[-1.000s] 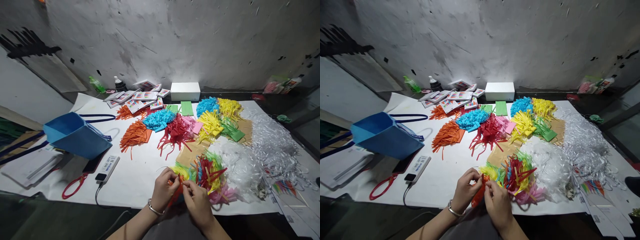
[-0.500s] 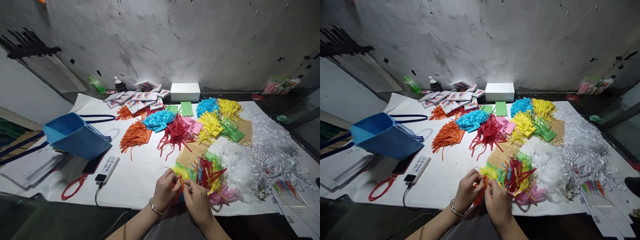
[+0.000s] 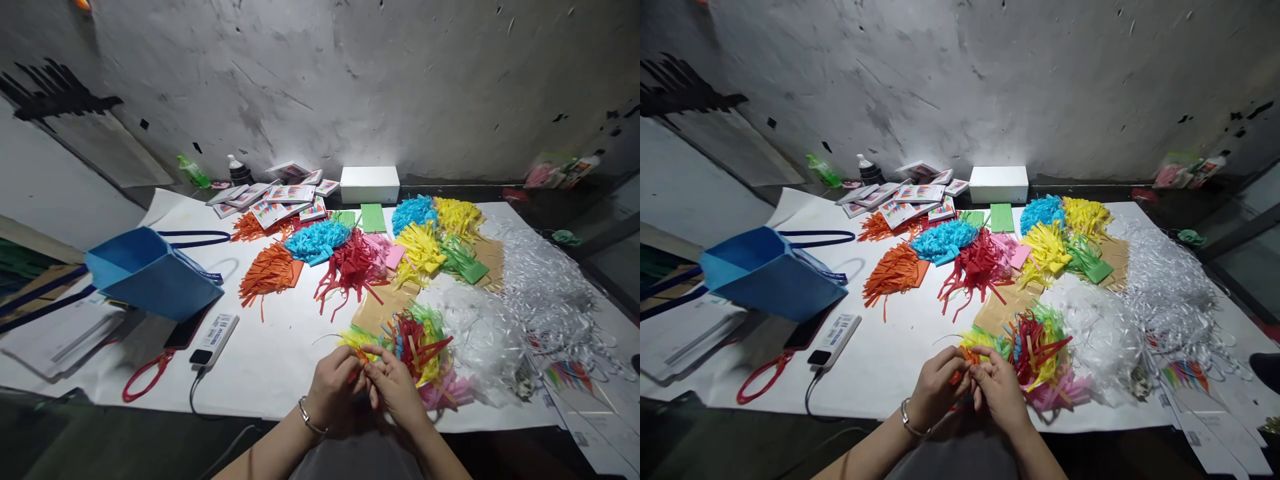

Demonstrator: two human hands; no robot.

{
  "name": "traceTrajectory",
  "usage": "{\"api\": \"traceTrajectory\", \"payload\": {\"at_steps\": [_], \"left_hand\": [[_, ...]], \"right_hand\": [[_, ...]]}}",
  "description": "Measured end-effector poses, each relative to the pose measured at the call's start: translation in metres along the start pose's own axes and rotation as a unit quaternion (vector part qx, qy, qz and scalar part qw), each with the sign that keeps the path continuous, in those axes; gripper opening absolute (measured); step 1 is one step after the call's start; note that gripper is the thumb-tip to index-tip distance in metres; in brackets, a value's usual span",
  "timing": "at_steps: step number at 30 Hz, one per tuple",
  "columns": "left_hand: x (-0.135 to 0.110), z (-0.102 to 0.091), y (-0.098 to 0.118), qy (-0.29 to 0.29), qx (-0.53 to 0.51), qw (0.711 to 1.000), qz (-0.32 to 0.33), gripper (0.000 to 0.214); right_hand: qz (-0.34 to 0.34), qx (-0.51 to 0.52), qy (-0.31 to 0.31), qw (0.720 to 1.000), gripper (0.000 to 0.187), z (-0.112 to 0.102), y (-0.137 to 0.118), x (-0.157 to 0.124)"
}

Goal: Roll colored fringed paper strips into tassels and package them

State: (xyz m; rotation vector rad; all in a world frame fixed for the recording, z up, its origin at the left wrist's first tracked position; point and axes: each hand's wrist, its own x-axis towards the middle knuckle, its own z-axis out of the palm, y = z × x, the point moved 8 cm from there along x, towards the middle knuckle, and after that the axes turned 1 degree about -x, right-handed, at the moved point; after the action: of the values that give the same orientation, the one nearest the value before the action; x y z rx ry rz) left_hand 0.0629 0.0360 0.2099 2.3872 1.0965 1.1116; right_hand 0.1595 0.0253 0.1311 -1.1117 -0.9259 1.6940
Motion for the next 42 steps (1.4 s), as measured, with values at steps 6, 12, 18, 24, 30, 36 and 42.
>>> {"api": "traceTrajectory", "payload": {"at_steps": [6, 12, 18, 24, 30, 36, 42], "left_hand": [[-0.004, 0.007, -0.003, -0.063, -0.102, 0.993, 0.007, 0.012], [-0.008, 0.014, -0.035, -0.060, -0.274, 0.935, -0.215, 0.014], [-0.005, 0.016, -0.044, -0.012, -0.368, 0.881, -0.299, 0.021], [0.000, 0.001, -0.089, 0.176, -0.669, 0.585, -0.422, 0.019], [-0.006, -0.059, -0.163, 0.316, -0.697, 0.505, -0.398, 0.029], [-0.044, -0.100, -0.226, 0.441, -0.621, 0.501, -0.412, 0.036], [-0.075, -0.138, -0.263, 0.501, -0.590, 0.501, -0.388, 0.036]], "right_hand": [[-0.013, 0.018, -0.031, 0.999, 0.042, -0.004, 0.007, 0.001], [-0.075, -0.179, -0.007, 0.981, 0.027, -0.009, -0.014, -0.004], [-0.140, -0.394, 0.026, 0.908, 0.020, 0.002, -0.024, -0.009], [-0.184, -0.613, 0.094, 0.762, 0.022, -0.024, -0.009, 0.007], [-0.136, -0.765, 0.136, 0.614, 0.026, -0.136, -0.020, 0.012], [-0.103, -0.827, 0.194, 0.518, 0.026, -0.269, -0.056, 0.000], [-0.083, -0.839, 0.216, 0.492, 0.028, -0.330, -0.059, -0.001]]}}
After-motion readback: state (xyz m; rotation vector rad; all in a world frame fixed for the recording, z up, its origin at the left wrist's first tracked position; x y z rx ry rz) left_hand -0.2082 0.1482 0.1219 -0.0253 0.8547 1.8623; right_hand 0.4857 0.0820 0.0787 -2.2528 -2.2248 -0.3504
